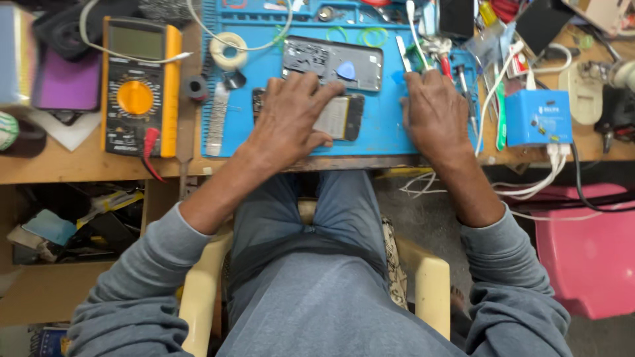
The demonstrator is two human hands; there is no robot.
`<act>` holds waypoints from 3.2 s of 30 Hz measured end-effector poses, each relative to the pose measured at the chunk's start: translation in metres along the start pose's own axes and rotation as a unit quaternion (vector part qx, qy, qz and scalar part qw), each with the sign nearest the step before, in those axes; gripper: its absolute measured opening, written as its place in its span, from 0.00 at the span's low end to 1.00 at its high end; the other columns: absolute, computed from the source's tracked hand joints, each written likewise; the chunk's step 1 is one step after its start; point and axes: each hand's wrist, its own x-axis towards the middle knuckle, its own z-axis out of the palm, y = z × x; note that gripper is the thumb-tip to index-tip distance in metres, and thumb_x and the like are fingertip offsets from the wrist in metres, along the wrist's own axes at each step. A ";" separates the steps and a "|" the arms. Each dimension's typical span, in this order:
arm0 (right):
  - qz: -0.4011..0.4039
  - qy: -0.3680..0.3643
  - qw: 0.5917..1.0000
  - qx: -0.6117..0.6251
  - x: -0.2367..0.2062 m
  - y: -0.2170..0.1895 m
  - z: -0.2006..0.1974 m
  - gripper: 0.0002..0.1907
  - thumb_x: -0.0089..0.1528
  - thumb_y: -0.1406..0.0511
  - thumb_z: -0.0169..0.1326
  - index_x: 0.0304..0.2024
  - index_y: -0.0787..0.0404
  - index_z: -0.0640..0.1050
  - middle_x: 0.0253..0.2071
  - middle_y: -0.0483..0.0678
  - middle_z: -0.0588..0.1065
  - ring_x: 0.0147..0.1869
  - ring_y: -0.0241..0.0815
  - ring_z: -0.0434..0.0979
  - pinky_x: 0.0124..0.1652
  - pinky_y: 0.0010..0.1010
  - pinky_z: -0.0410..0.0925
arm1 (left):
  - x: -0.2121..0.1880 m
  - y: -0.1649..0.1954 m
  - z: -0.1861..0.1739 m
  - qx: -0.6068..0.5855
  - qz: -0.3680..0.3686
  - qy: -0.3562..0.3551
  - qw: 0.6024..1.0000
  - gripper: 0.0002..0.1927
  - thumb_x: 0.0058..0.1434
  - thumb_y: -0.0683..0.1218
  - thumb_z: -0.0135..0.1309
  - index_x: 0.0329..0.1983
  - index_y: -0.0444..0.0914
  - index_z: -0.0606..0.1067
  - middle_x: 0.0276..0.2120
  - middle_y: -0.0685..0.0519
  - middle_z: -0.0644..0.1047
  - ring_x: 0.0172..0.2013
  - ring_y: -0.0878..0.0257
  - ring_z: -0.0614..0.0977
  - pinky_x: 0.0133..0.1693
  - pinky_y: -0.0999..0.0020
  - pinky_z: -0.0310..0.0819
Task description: The person uses a screwdriver to remove screws from a disassembled smartphone, then uses tweezers to lift and remove the battery. The phone remains open on the workbench with the battery removed by the end of the clip.
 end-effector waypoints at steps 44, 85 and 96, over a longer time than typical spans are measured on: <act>0.106 0.096 0.825 0.546 0.000 -0.042 -0.005 0.06 0.73 0.75 0.48 0.52 0.68 0.67 0.45 0.56 0.77 0.48 0.48 0.87 0.46 0.32 0.80 | -0.006 -0.003 0.014 -0.006 0.015 0.056 0.998 0.45 0.42 0.58 0.73 0.64 0.48 0.69 0.42 0.53 0.68 0.47 0.56 0.69 0.48 0.53 0.59; 0.148 0.009 0.837 0.526 0.007 -0.003 -0.010 0.05 0.67 0.69 0.61 0.42 0.67 0.80 0.31 0.47 0.79 0.30 0.31 0.77 0.30 0.21 0.71 | -0.014 -0.024 0.019 -0.090 0.081 0.074 0.990 0.48 0.51 0.52 0.72 0.71 0.43 0.60 0.61 0.46 0.69 0.63 0.49 0.70 0.62 0.44 0.54; -0.083 0.081 0.986 0.121 0.076 0.002 0.015 0.07 0.62 0.65 0.70 0.34 0.63 0.85 0.33 0.51 0.80 0.31 0.44 0.80 0.35 0.37 0.72 | -0.010 -0.031 0.019 -0.112 0.066 0.064 0.989 0.43 0.52 0.57 0.70 0.65 0.38 0.64 0.53 0.46 0.75 0.57 0.51 0.74 0.58 0.49 0.61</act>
